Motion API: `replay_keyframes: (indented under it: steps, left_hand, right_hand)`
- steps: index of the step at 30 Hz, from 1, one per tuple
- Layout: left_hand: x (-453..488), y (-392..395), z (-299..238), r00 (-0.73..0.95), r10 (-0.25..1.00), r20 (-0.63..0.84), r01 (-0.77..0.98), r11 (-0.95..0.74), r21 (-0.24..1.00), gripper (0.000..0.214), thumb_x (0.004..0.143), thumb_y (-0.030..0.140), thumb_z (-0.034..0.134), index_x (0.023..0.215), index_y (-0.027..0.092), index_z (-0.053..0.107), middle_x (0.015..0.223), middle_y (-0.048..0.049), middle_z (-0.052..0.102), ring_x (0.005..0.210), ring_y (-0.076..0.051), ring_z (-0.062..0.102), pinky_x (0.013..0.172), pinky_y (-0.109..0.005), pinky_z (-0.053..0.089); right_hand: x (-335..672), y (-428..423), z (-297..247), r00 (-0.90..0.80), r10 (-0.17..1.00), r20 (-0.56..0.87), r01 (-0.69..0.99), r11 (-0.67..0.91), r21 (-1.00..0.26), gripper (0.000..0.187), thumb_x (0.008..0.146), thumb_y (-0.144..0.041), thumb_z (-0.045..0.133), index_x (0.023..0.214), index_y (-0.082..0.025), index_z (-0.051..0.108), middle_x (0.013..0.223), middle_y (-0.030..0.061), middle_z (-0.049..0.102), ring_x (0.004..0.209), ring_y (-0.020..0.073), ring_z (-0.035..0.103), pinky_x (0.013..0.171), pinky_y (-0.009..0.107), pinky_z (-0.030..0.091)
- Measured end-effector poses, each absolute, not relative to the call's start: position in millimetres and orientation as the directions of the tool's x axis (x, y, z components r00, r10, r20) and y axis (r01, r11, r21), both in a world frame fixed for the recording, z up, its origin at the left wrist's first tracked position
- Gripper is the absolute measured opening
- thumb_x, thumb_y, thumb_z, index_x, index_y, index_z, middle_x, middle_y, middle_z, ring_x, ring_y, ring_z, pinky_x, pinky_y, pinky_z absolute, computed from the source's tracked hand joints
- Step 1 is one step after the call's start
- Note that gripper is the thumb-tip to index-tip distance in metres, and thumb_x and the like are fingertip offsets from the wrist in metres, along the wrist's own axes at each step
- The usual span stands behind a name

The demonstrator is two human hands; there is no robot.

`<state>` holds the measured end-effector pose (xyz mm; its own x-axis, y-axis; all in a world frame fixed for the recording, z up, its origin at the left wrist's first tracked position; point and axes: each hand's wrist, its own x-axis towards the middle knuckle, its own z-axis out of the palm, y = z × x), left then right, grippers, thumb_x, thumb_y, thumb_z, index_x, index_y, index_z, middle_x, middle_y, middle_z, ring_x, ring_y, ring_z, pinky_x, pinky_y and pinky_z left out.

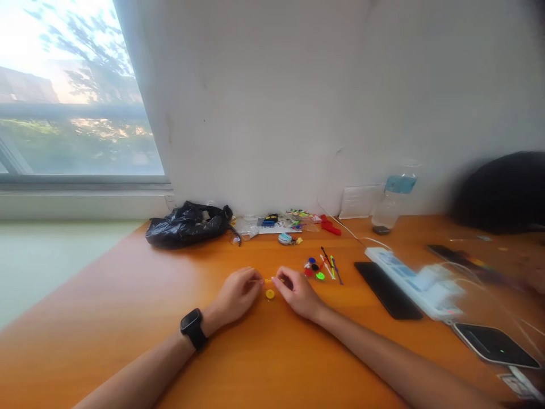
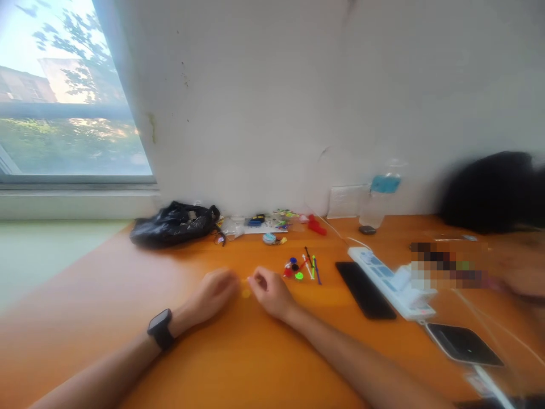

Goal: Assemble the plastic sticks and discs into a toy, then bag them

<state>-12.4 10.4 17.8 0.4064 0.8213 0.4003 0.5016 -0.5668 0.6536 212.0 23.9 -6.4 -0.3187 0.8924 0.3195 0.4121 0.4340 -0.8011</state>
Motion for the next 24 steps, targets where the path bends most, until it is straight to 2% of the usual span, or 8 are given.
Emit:
replay_keyframes:
  steps: [6,18,24]
  left_hand:
    - [-12,12,12,0.442,0.803,0.401,0.487,-0.590,0.644,0.018,0.098,0.027,0.056,0.104,0.020,0.071,0.095,-0.0054,0.074,0.082,-0.018,0.066,0.075,-0.028,0.049]
    - [-9,9,17,0.503,0.793,0.345,0.545,-0.600,0.585,0.021,0.098,0.032,0.061,0.090,0.020,0.075,0.085,-0.0049,0.074,0.077,-0.017,0.064,0.071,-0.026,0.047]
    - [-10,7,18,0.517,0.810,0.279,0.529,-0.558,0.640,0.022,0.097,0.034,0.061,0.101,0.020,0.078,0.082,-0.0029,0.075,0.070,-0.015,0.063,0.066,-0.024,0.047]
  right_hand:
    - [215,30,-9,-0.362,0.901,0.240,0.380,0.378,-0.844,0.035,0.096,-0.045,0.059,0.073,-0.020,0.052,0.071,-0.0015,0.052,0.070,0.0158,0.047,0.066,0.029,0.036]
    - [221,34,-11,-0.395,0.892,0.217,0.398,0.380,-0.835,0.032,0.090,-0.038,0.068,0.070,-0.021,0.050,0.079,-0.0012,0.049,0.072,0.0153,0.047,0.068,0.030,0.038]
    - [222,35,-11,-0.411,0.889,0.199,0.401,0.373,-0.837,0.033,0.088,-0.037,0.070,0.069,-0.020,0.049,0.079,-0.0012,0.050,0.072,0.0149,0.047,0.067,0.029,0.037]
